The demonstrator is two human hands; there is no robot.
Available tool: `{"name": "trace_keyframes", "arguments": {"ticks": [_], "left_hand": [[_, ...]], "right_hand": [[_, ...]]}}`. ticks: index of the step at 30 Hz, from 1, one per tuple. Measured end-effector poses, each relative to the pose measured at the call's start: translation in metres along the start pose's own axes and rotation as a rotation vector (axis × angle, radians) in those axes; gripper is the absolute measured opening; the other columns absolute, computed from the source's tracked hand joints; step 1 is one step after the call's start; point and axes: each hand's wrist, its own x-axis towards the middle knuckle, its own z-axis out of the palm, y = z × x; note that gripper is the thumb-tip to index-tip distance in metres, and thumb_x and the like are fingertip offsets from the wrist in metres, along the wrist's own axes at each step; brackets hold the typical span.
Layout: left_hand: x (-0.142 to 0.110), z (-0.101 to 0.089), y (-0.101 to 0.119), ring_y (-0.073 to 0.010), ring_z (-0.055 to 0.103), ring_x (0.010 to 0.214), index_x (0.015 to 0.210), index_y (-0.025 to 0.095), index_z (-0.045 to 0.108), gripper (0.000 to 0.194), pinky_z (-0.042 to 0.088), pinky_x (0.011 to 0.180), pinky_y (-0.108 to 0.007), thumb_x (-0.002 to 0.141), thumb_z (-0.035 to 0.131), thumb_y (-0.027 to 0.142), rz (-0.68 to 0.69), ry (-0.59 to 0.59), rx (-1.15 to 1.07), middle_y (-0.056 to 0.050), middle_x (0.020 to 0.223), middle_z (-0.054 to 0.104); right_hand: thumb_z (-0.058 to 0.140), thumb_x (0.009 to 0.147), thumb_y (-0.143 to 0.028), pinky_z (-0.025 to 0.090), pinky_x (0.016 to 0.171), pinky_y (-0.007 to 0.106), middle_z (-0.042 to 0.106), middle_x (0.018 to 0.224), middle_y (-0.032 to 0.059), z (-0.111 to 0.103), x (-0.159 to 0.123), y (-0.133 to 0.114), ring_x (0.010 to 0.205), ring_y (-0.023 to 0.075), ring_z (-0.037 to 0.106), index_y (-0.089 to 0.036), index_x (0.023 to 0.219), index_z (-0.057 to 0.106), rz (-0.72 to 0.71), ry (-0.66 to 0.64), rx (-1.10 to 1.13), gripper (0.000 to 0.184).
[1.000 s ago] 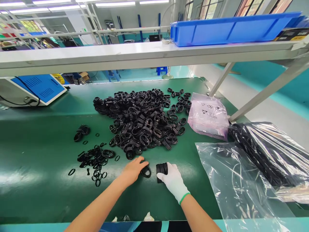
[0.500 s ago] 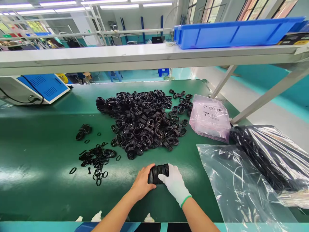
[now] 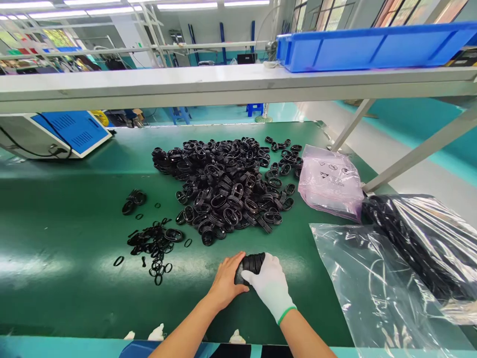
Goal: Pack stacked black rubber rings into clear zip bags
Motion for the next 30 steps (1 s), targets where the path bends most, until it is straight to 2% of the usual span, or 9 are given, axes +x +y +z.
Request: {"name": "trace_keyframes", "arguments": {"ticks": [2, 6, 8, 10, 12, 17, 21, 26, 30], "left_hand": [[-0.002, -0.013, 0.001, -0.0221, 0.035, 0.122, 0.132, 0.028, 0.03, 0.08, 0.028, 0.102, -0.037, 0.061, 0.068, 0.032, -0.009, 0.054, -0.009, -0.001, 0.137, 0.036], [0.007, -0.065, -0.005, -0.0179, 0.049, 0.105, 0.121, 0.025, 0.041, 0.04, 0.041, 0.085, -0.031, 0.082, 0.043, 0.033, -0.27, 0.481, 0.105, -0.005, 0.119, 0.047], [0.016, -0.091, -0.011, -0.018, 0.052, 0.099, 0.117, 0.023, 0.042, 0.034, 0.043, 0.078, -0.03, 0.084, 0.039, 0.028, -0.36, 0.552, 0.225, -0.006, 0.116, 0.047], [0.022, -0.106, -0.017, -0.0168, 0.054, 0.092, 0.112, 0.024, 0.045, 0.031, 0.043, 0.073, -0.029, 0.081, 0.043, 0.021, -0.328, 0.468, 0.31, -0.004, 0.115, 0.047], [0.017, -0.104, -0.023, -0.0149, 0.055, 0.087, 0.104, 0.025, 0.048, 0.029, 0.043, 0.072, -0.027, 0.078, 0.043, 0.014, -0.206, 0.372, 0.364, -0.002, 0.11, 0.05], [-0.031, -0.059, -0.037, -0.0168, 0.049, 0.103, 0.099, 0.025, 0.052, 0.029, 0.039, 0.088, -0.03, 0.083, 0.034, 0.01, 0.144, 0.119, 0.454, -0.003, 0.115, 0.051], [-0.052, -0.044, -0.026, -0.0185, 0.047, 0.108, 0.112, 0.029, 0.046, 0.042, 0.041, 0.088, -0.031, 0.075, 0.044, 0.009, 0.034, 0.005, 0.439, 0.0, 0.127, 0.043], [-0.023, -0.051, 0.013, -0.0306, 0.039, 0.116, 0.129, 0.02, 0.034, 0.079, 0.033, 0.097, -0.042, 0.057, 0.064, 0.01, -0.183, 0.041, 0.466, -0.012, 0.132, 0.037], [-0.012, -0.049, 0.021, -0.0244, 0.05, 0.106, 0.125, 0.023, 0.04, 0.076, 0.04, 0.09, -0.033, 0.054, 0.063, 0.006, -0.194, -0.022, 0.403, -0.008, 0.121, 0.048]], "right_hand": [[0.058, 0.06, -0.051, 0.042, 0.077, 0.035, 0.049, 0.104, 0.013, 0.002, -0.001, -0.002, 0.094, 0.0272, 0.053, -0.015, 0.11, 0.045, 0.004, 0.008, -0.005, 0.063], [0.058, 0.059, -0.052, 0.042, 0.079, 0.036, 0.049, 0.103, 0.0115, -0.001, -0.002, -0.003, 0.093, 0.0273, 0.054, -0.016, 0.11, 0.045, 0.017, -0.023, 0.018, 0.063], [0.059, 0.059, -0.051, 0.042, 0.079, 0.036, 0.048, 0.104, 0.0115, -0.003, -0.003, -0.003, 0.094, 0.0274, 0.053, -0.017, 0.111, 0.045, 0.019, -0.027, 0.015, 0.064], [0.059, 0.06, -0.051, 0.041, 0.079, 0.036, 0.048, 0.103, 0.0114, -0.004, -0.004, -0.003, 0.094, 0.0269, 0.053, -0.017, 0.112, 0.044, 0.011, -0.023, 0.015, 0.063], [0.058, 0.061, -0.051, 0.041, 0.079, 0.035, 0.048, 0.103, 0.011, -0.004, -0.006, -0.004, 0.093, 0.0263, 0.053, -0.017, 0.112, 0.044, 0.01, -0.022, 0.022, 0.063], [0.057, 0.06, -0.053, 0.042, 0.077, 0.036, 0.048, 0.1, 0.0109, -0.004, -0.007, -0.005, 0.092, 0.0271, 0.053, -0.017, 0.106, 0.047, 0.003, -0.012, 0.02, 0.059], [0.058, 0.059, -0.054, 0.042, 0.077, 0.037, 0.048, 0.1, 0.0114, -0.004, -0.006, -0.004, 0.091, 0.0274, 0.054, -0.017, 0.104, 0.047, 0.008, -0.012, 0.021, 0.059], [0.058, 0.059, -0.055, 0.042, 0.078, 0.038, 0.048, 0.103, 0.0134, -0.001, -0.003, -0.001, 0.094, 0.0283, 0.053, -0.016, 0.106, 0.046, -0.023, 0.005, 0.017, 0.062], [0.058, 0.058, -0.054, 0.042, 0.08, 0.038, 0.049, 0.102, 0.014, 0.0, -0.002, 0.0, 0.094, 0.0286, 0.053, -0.014, 0.107, 0.047, -0.024, 0.004, 0.022, 0.064]]}}
